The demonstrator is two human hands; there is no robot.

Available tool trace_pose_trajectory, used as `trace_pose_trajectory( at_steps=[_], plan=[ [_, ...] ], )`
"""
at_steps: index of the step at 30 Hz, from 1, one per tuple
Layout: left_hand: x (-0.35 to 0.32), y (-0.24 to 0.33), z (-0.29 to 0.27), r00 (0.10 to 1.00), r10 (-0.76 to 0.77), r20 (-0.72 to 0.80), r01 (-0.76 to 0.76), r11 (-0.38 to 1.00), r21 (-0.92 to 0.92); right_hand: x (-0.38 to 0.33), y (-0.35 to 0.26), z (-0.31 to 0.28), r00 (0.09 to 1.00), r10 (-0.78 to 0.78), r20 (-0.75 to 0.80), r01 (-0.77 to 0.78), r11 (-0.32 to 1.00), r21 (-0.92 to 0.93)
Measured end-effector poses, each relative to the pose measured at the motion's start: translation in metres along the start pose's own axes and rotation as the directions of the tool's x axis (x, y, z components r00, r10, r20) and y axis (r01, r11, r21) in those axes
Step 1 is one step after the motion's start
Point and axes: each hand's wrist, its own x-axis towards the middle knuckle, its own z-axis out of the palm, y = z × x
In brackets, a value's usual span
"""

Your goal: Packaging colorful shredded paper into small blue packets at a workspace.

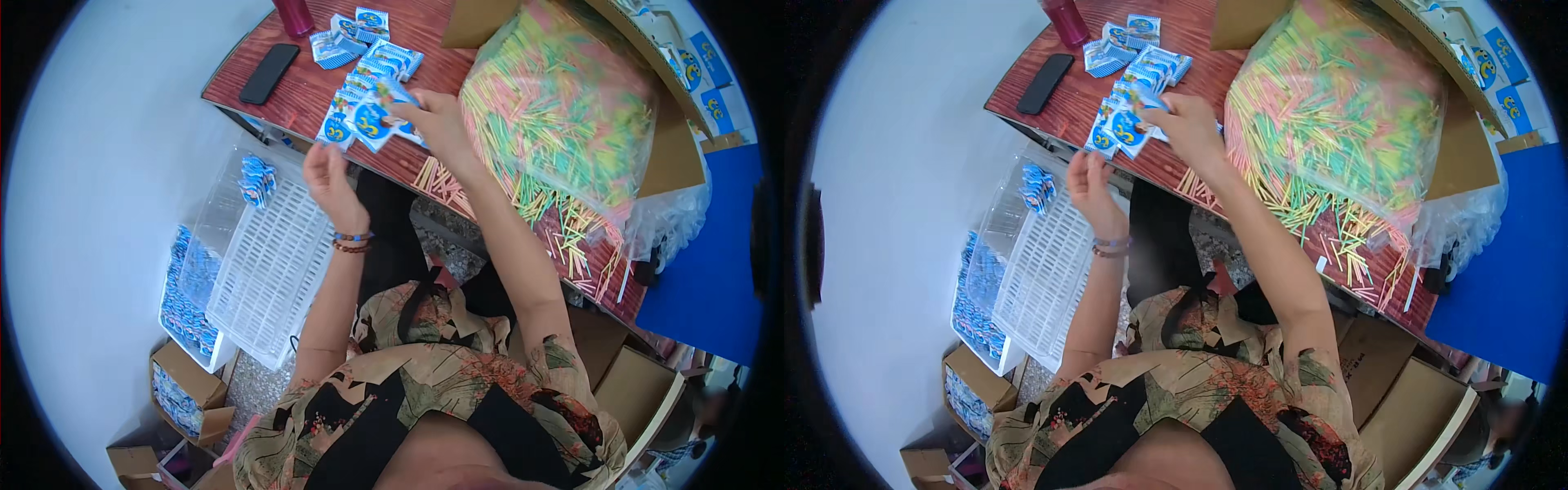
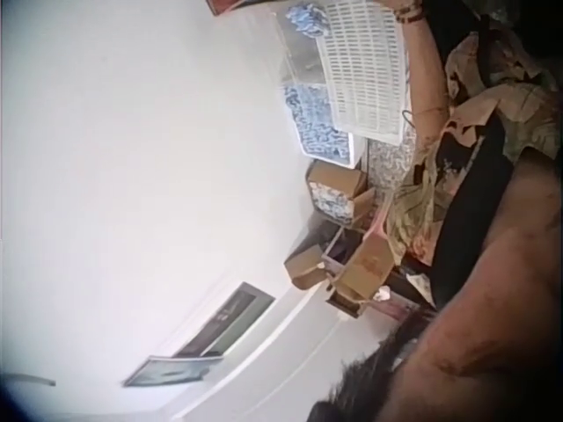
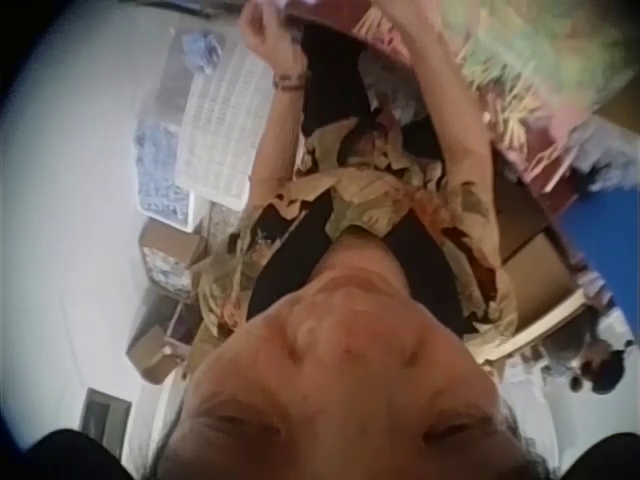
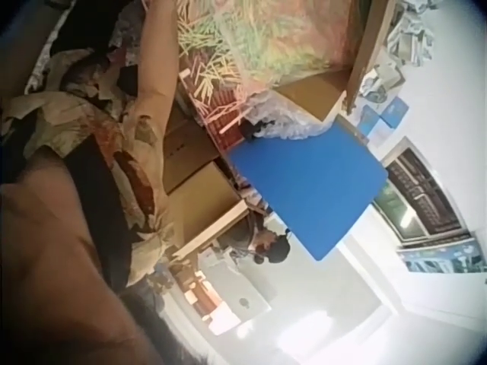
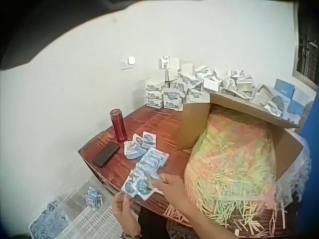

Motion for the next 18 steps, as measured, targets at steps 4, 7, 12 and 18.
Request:
trace_pose_trajectory(
  at_steps=[4,7,12,18],
  plan=[
    [0.031,0.012,-0.02,0.95,0.281,0.14,-0.31,0.771,0.557,0.046,0.025,0.037,0.999,-0.022,0.041,0.026,0.992,-0.12],
    [0.052,0.007,-0.022,0.839,0.269,0.473,-0.541,0.328,0.774,0.061,0.034,0.054,0.992,0.031,0.125,-0.004,0.977,-0.214],
    [0.063,-0.014,-0.021,0.844,0.154,0.514,-0.53,0.097,0.842,0.063,0.048,0.054,0.993,-0.094,0.071,0.11,0.959,-0.261],
    [0.064,-0.026,-0.007,0.836,0.167,0.522,-0.518,-0.075,0.852,0.032,0.032,-0.035,0.995,-0.011,-0.1,-0.043,0.853,-0.519]
  ],
)
